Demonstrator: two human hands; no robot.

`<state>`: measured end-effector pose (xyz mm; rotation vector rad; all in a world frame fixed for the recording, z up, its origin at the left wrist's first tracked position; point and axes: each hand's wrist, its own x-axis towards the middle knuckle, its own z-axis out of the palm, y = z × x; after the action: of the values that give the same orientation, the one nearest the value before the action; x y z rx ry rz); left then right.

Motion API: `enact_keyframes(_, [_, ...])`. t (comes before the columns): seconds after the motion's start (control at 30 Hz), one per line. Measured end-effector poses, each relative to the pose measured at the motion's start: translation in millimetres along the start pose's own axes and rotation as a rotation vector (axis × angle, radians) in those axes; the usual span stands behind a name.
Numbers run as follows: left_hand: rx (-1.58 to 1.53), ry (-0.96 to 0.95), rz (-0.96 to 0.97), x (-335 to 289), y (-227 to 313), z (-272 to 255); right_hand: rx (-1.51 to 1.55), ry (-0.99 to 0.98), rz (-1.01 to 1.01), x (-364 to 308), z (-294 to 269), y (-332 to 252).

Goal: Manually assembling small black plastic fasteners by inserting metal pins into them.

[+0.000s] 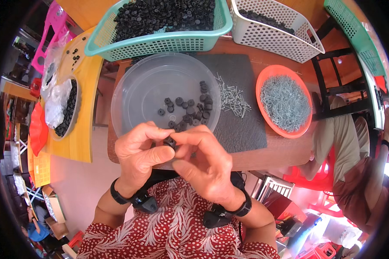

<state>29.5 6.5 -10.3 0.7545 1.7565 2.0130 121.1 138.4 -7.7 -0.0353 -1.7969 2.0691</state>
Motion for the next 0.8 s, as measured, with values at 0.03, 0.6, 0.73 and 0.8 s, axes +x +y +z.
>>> enact_keyframes(0.03, [-0.001,-0.003,0.006,-2,3,1,-0.081,-0.016,-0.019,1,1,-2])
enact_keyframes(0.6, [0.373,-0.080,-0.100,21,2,-16,-0.661,0.287,-0.174,4,-55,-8])
enact_keyframes(0.73, [0.796,-0.266,0.225,37,-10,-5,-0.648,0.327,-0.132,17,-75,-15])
enact_keyframes(0.8, [0.878,-0.287,0.303,42,-16,-3,-0.608,0.353,-0.049,26,-82,-20])
